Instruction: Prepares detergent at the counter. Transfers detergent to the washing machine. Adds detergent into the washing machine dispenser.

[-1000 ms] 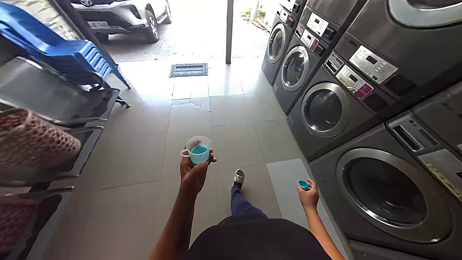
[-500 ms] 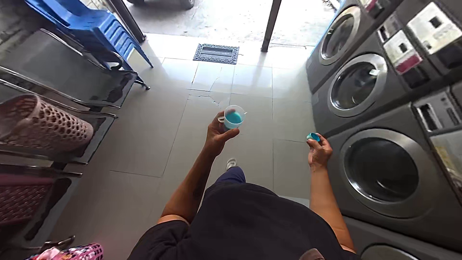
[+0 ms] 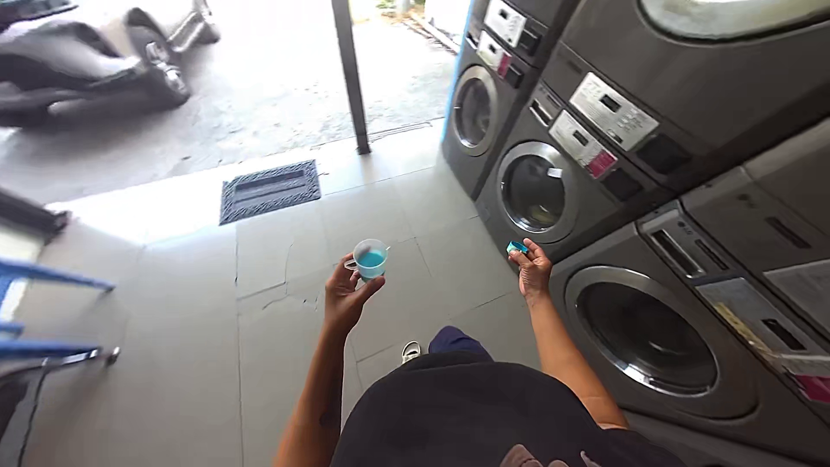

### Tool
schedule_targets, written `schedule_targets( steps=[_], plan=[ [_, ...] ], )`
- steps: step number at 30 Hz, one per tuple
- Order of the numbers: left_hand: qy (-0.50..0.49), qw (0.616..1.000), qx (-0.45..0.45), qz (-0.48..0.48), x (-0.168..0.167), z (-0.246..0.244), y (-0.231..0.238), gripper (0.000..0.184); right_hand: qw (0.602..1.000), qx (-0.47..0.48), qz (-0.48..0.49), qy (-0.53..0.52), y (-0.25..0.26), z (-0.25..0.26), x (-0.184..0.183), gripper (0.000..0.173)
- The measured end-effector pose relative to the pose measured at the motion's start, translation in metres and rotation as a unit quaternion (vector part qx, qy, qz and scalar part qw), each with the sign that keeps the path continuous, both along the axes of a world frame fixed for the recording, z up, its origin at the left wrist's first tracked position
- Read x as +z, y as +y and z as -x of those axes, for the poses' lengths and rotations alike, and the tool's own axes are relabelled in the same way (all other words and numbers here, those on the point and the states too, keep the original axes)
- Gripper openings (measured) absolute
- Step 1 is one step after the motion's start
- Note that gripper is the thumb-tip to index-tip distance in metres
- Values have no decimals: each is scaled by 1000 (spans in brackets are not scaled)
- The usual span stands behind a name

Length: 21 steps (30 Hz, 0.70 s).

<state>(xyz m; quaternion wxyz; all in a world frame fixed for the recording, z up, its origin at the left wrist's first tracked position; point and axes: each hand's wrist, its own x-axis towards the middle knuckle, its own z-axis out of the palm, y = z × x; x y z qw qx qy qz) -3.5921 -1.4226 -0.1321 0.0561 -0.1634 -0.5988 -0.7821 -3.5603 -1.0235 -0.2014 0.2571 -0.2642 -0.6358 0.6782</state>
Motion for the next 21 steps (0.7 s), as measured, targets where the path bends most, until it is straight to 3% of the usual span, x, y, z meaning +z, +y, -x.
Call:
schedule_targets(
  steps=[8,14,21],
  plan=[
    [6,997,-79,21,-9,222,96,60,996,-86,-22,23,126,152,-10,65],
    [-77,996,-49,-14,-6,361,164,63,984,-138,36,108,214,339,0,76],
    [-62,998,-20,19,-7,504,200,64,967,-175,177,61,287,527,-14,85]
  ],
)
